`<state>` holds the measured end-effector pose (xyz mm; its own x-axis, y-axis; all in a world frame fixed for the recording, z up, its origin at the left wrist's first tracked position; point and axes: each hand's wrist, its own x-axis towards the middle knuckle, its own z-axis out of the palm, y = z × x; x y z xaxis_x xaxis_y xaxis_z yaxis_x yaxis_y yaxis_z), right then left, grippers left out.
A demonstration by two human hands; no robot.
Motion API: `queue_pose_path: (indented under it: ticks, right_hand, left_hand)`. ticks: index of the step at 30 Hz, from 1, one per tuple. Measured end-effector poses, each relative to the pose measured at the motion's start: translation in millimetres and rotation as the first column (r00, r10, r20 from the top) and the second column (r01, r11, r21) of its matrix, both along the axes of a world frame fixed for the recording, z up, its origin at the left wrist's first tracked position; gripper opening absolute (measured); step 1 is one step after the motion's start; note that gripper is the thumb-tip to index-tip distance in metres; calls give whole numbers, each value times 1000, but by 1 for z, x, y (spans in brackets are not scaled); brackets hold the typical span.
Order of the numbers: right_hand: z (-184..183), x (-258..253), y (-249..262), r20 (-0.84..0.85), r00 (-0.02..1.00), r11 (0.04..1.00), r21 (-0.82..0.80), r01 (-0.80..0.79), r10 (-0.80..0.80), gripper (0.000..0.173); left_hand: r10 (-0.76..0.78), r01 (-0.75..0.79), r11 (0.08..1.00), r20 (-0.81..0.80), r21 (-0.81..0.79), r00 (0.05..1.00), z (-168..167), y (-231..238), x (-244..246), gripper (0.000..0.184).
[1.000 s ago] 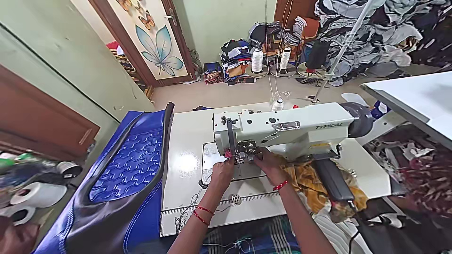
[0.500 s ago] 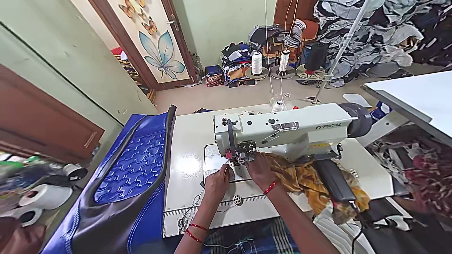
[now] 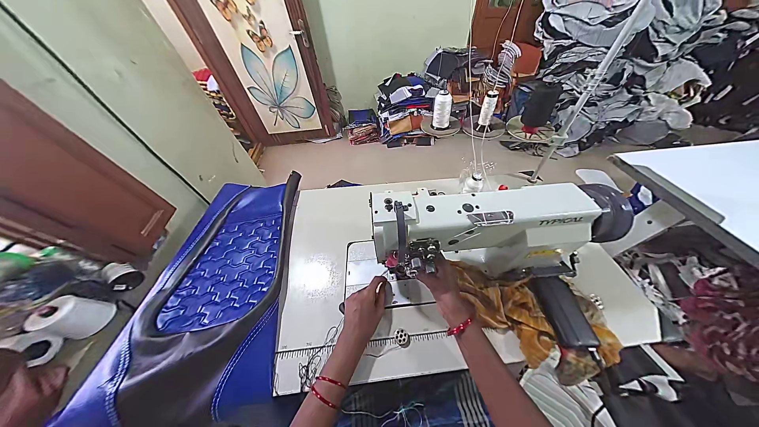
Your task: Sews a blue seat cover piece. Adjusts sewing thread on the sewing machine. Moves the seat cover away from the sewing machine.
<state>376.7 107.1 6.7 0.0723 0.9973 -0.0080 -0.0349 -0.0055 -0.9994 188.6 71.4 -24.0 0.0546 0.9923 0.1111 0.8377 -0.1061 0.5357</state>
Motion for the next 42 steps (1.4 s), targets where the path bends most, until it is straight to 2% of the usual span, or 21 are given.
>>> queue_pose_path:
  ticks: [1, 3, 5, 7, 9, 14, 18, 20, 23, 25, 27, 30, 32, 36, 39, 42]
  right_hand:
    - [-4, -5, -5, -85, 996, 1000, 5, 21, -20, 59]
    - [-10, -15, -16, -57, 995, 995, 42, 88, -85, 57]
    - [-15, -21, -20, 146, 981, 982, 155, 107, -129, 48]
    - [-18, -25, -22, 376, 910, 953, 297, 60, -175, 36]
    - [-22, -27, -23, 467, 851, 910, 414, 32, -243, 29]
    - [-28, -30, -30, 403, 875, 896, 437, 74, -269, 28]
    - [-33, -29, -30, 294, 903, 916, 343, 207, -314, 26]
    - [-37, -27, -30, 239, 912, 920, 297, 258, -333, 25]
    - [-38, -24, -30, 159, 929, 930, 219, 297, -334, 27]
    - [-39, -22, -31, 95, 936, 929, 194, 315, -338, 26]
    - [-40, -21, -32, 46, 940, 924, 205, 321, -337, 25]
    - [-37, -18, -36, 27, 946, 897, 327, 298, -324, 27]
    - [-31, -11, -36, 69, 940, 884, 369, 287, -334, 29]
    - [-29, 1, -29, 227, 919, 884, 419, 207, -322, 31]
    - [-25, -1, -26, 298, 927, 919, 379, 106, -230, 31]
    - [-20, -7, -26, 387, 899, 937, 343, 66, -205, 33]
  left_hand:
    - [-4, 4, 1000, 4, -6, 1000, 0, 0, 0, 31]
    - [-6, 5, 1000, 6, 20, 1000, -2, 1, 0, 31]
    - [-3, 3, 1000, 10, 30, 1000, -3, 1, 0, 31]
    - [-5, 5, 1000, 11, 27, 1000, -1, 0, 0, 30]
    - [-5, 5, 1000, 16, 15, 1000, 1, 0, 0, 30]
    - [-3, 3, 1000, 26, -9, 1000, 3, -1, -1, 30]
    - [-26, 29, 997, 40, -73, 999, 10, 5, 3, 35]
    - [-48, 48, 998, 7, -37, 999, 10, 8, 6, 36]
    - [-79, 88, 989, -83, 115, 993, 8, 13, 15, 34]
    - [-73, 86, 994, -178, 69, 981, 11, 16, 21, 34]
    - [-70, 70, 998, -238, -6, 969, 12, 20, 25, 35]
    - [-48, 54, 998, -191, 30, 980, 12, 20, 24, 34]
    - [-42, 57, 992, -134, 113, 990, 8, 18, 21, 33]
    - [-47, 61, 983, -85, 176, 995, 0, 14, 17, 33]
    - [-50, 64, 986, -95, 156, 994, 3, 13, 20, 34]
    - [-42, 66, 980, -131, 186, 991, 5, 15, 23, 33]
